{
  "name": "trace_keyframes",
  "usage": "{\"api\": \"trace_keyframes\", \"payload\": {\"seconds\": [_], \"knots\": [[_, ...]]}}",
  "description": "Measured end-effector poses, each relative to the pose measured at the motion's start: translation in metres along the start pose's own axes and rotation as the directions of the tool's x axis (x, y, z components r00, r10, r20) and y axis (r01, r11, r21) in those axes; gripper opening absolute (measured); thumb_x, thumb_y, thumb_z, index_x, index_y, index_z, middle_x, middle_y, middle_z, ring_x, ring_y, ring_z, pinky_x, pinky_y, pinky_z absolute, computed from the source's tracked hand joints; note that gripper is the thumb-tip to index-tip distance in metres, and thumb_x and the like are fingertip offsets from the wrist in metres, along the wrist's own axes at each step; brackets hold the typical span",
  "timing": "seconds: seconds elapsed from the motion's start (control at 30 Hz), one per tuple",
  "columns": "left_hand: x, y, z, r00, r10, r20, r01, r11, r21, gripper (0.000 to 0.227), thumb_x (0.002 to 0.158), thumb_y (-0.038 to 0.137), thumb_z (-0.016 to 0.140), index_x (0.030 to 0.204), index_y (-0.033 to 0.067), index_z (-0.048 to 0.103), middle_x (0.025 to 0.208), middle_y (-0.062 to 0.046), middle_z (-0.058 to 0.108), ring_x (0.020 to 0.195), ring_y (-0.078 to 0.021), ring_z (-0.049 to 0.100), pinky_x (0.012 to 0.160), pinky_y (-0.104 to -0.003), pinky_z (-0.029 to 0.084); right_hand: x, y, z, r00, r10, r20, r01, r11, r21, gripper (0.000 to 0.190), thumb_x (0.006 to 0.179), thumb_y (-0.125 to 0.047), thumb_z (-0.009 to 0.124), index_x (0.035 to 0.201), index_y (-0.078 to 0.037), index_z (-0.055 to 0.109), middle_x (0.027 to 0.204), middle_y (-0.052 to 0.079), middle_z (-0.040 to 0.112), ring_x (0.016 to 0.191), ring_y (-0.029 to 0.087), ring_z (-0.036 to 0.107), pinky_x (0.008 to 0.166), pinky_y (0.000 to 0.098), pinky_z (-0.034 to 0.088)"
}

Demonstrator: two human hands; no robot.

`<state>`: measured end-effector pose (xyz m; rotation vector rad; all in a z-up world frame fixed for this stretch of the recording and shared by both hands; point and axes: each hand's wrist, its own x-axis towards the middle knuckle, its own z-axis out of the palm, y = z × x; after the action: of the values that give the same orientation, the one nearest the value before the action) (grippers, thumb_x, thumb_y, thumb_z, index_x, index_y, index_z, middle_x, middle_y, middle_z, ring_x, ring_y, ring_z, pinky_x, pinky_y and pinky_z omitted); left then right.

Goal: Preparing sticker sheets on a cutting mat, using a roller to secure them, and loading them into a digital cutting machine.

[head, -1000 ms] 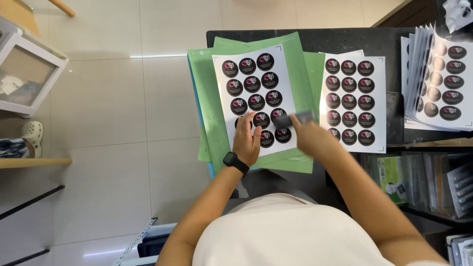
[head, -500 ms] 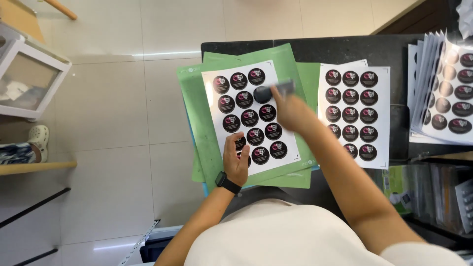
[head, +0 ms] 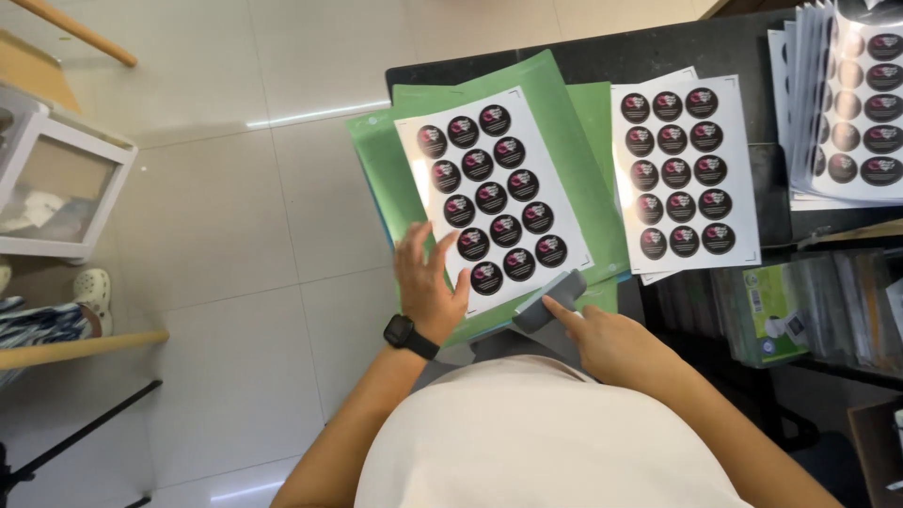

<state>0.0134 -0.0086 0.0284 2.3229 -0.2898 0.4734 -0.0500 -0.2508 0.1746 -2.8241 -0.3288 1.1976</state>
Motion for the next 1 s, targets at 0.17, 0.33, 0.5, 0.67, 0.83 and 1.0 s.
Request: {"api": "trace_keyframes", "payload": {"seconds": [0.17, 0.33, 0.5, 0.67, 0.83, 1.0], "knots": [[-0.036, -0.023, -0.041, 0.856, -0.373, 0.358, 0.411, 0.911, -0.033, 0.114, 0.078, 0.033, 0.085, 0.161, 0.0049, 0.013, 0.165, -0.030, 0.009, 0.152, -0.0529, 0.011, 0.118, -0.072, 0.016, 0.058, -0.016, -0.013, 0.999, -0.036, 0.012, 0.037, 0.989, -0.140, 0.065, 0.096, -0.007, 0.041, 0.160, -0.017, 0.036, 0.091, 0.019, 0.071, 0.080, 0.034, 0.077, 0.070, 0.0433, 0.063], [-0.060, -0.046, -0.030, 0.854, -0.268, 0.445, 0.394, 0.893, -0.219, 0.121, 0.087, 0.044, 0.080, 0.163, 0.0031, -0.004, 0.167, -0.031, 0.001, 0.152, -0.0521, 0.012, 0.121, -0.063, 0.023, 0.133, -0.089, -0.129, 0.989, -0.068, 0.130, 0.080, 0.993, -0.089, 0.066, 0.088, 0.002, 0.044, 0.153, -0.008, 0.048, 0.117, 0.027, 0.072, 0.108, 0.044, 0.073, 0.093, 0.0522, 0.057], [-0.055, -0.044, -0.030, 0.803, -0.333, 0.495, 0.422, 0.903, -0.078, 0.128, 0.082, 0.048, 0.082, 0.160, 0.0040, -0.009, 0.172, -0.018, 0.001, 0.159, -0.0317, 0.011, 0.122, -0.042, 0.033, 0.252, -0.136, -0.190, 0.999, 0.024, -0.044, -0.025, 0.999, -0.038, 0.076, 0.097, -0.008, 0.031, 0.168, -0.030, 0.015, 0.141, 0.022, 0.044, 0.100, 0.033, 0.060, 0.086, 0.0458, 0.052], [-0.066, -0.050, -0.025, 0.815, -0.309, 0.490, 0.411, 0.905, -0.113, 0.134, 0.080, 0.059, 0.079, 0.161, 0.0061, -0.014, 0.170, -0.022, -0.001, 0.155, -0.0400, 0.015, 0.119, -0.048, 0.037, 0.250, -0.133, -0.114, 0.971, -0.055, -0.234, 0.041, 0.997, -0.062, 0.076, 0.091, -0.003, 0.041, 0.164, -0.017, 0.023, 0.120, 0.026, 0.063, 0.086, 0.036, 0.071, 0.074, 0.0486, 0.059], [-0.061, -0.059, -0.028, 0.851, -0.228, 0.473, 0.308, 0.946, -0.099, 0.139, 0.074, 0.073, 0.074, 0.163, 0.0025, -0.008, 0.168, -0.028, 0.002, 0.152, -0.0495, 0.018, 0.114, -0.054, 0.042, 0.124, -0.100, -0.033, 0.988, -0.042, -0.147, 0.037, 0.999, -0.038, 0.085, 0.092, -0.006, 0.055, 0.167, -0.014, 0.017, 0.109, 0.030, 0.070, 0.101, 0.045, 0.072, 0.090, 0.0530, 0.059], [-0.052, -0.062, -0.023, 0.851, -0.176, 0.494, 0.241, 0.968, -0.071, 0.154, 0.063, 0.081, 0.074, 0.161, -0.0016, -0.012, 0.165, -0.036, 0.001, 0.151, -0.0553, 0.015, 0.115, -0.059, 0.040, 0.041, -0.070, 0.043, 0.996, -0.008, -0.089, 0.006, 1.000, -0.022, 0.071, 0.095, -0.005, 0.038, 0.164, -0.012, 0.024, 0.097, 0.028, 0.067, 0.084, 0.046, 0.075, 0.069, 0.0525, 0.063]]}}
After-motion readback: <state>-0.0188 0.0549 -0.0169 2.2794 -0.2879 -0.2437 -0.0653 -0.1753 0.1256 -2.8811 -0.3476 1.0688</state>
